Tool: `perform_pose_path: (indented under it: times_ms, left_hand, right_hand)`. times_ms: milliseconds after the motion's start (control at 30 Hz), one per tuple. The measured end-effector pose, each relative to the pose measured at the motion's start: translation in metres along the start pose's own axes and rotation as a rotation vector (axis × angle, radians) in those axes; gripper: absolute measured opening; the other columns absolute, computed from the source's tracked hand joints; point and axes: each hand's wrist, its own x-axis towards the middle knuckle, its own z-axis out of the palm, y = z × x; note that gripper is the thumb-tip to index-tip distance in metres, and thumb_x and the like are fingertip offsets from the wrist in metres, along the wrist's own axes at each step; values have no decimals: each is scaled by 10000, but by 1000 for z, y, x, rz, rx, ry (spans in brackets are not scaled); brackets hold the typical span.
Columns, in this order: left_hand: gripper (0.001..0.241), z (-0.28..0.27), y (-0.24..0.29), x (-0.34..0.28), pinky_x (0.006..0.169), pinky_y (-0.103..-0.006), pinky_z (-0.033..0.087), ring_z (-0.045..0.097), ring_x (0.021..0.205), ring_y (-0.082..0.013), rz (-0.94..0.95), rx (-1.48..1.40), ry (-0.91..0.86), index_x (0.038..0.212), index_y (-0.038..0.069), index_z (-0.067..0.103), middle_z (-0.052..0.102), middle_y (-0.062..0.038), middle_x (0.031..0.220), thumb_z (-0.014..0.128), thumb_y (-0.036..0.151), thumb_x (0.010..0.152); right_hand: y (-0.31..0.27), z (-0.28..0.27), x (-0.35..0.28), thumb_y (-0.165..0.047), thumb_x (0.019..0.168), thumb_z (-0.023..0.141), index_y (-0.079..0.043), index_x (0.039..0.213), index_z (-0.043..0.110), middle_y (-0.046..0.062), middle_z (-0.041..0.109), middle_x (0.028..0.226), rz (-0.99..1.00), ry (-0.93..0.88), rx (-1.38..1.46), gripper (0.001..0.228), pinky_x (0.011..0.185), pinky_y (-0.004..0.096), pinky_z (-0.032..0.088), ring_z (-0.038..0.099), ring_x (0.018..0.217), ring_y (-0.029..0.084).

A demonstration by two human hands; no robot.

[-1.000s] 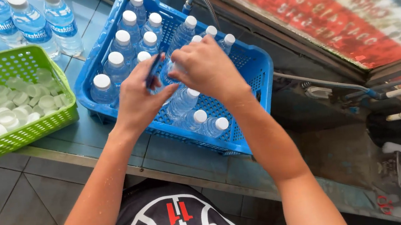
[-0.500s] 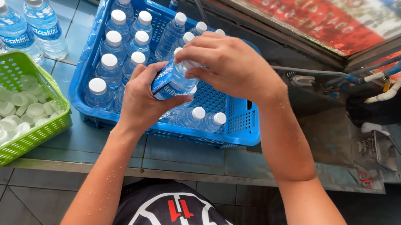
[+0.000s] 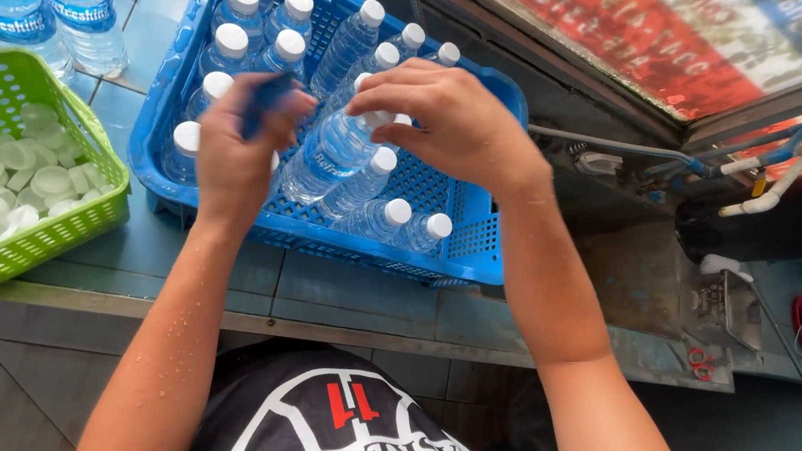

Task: Applying plastic shrink-wrap seals to water bottle caps and using a heat gun to secure them.

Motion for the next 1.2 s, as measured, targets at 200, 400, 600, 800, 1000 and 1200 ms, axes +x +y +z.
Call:
perform_pose_path:
  times_ms: [200, 400, 600, 800, 1000, 1200]
  left_hand:
    - [392, 1, 32, 3, 730, -297, 718, 806, 753, -197, -163, -187, 235, 1123, 22, 751, 803, -105, 924, 586, 377, 1110]
    - [245, 10, 24, 1, 780, -339, 769, 854, 857, -212, -230, -246, 317, 1148, 48, 743, 833, -117, 994, 705, 283, 1089]
    - [253, 53, 14, 18, 847, -329, 697, 827, 843, -157, -278, -246, 305, 1015, 138, 806, 848, -15, 959, 933, 309, 879]
    - [224, 93, -2, 33, 937, -354, 613, 743, 1007, -134, -283, -295, 68, 1077, 167, 780, 793, 34, 1047, 917, 249, 921]
    - [650, 84, 17, 43, 870, -296, 640, 774, 922, -135, -453, 71, -47, 1134, 157, 698, 773, -18, 1027, 710, 731, 827]
    - [173, 68, 11, 43, 751, -271, 565, 642, 766, -122, -194, -179, 210, 985, 127, 664, 676, -17, 874, 734, 259, 1072]
  right_hand:
    - [29, 88, 14, -65, 963, 859, -90, 1252, 805, 68, 814, 1244, 29, -94, -89, 295, 853, 478, 613, 718, 1080, 308]
    - [33, 97, 4, -177, 1029, 847, -147, 1470, 676, 154, 667, 1521, 105, -45, 51, 474, 1042, 500, 635, 698, 1351, 361]
    - [11, 41, 0, -510, 1042, 732, -172, 1249, 673, 8, 764, 1200, 221, 294, 374, 400, 1033, 382, 630, 766, 1155, 183]
    - [38, 34, -23, -221, 1060, 810, -176, 1107, 660, -47, 621, 966, 299, 421, 739, 163, 746, 257, 520, 573, 831, 58]
    - [78, 28, -32, -143, 1046, 785, -169, 1032, 619, 74, 830, 1038, 366, 409, 824, 168, 874, 343, 708, 814, 943, 188]
    - [128, 58, -9, -152, 1094, 515, -205, 1309, 814, 66, 829, 1317, 486, 119, 281, 373, 779, 350, 571, 786, 985, 213]
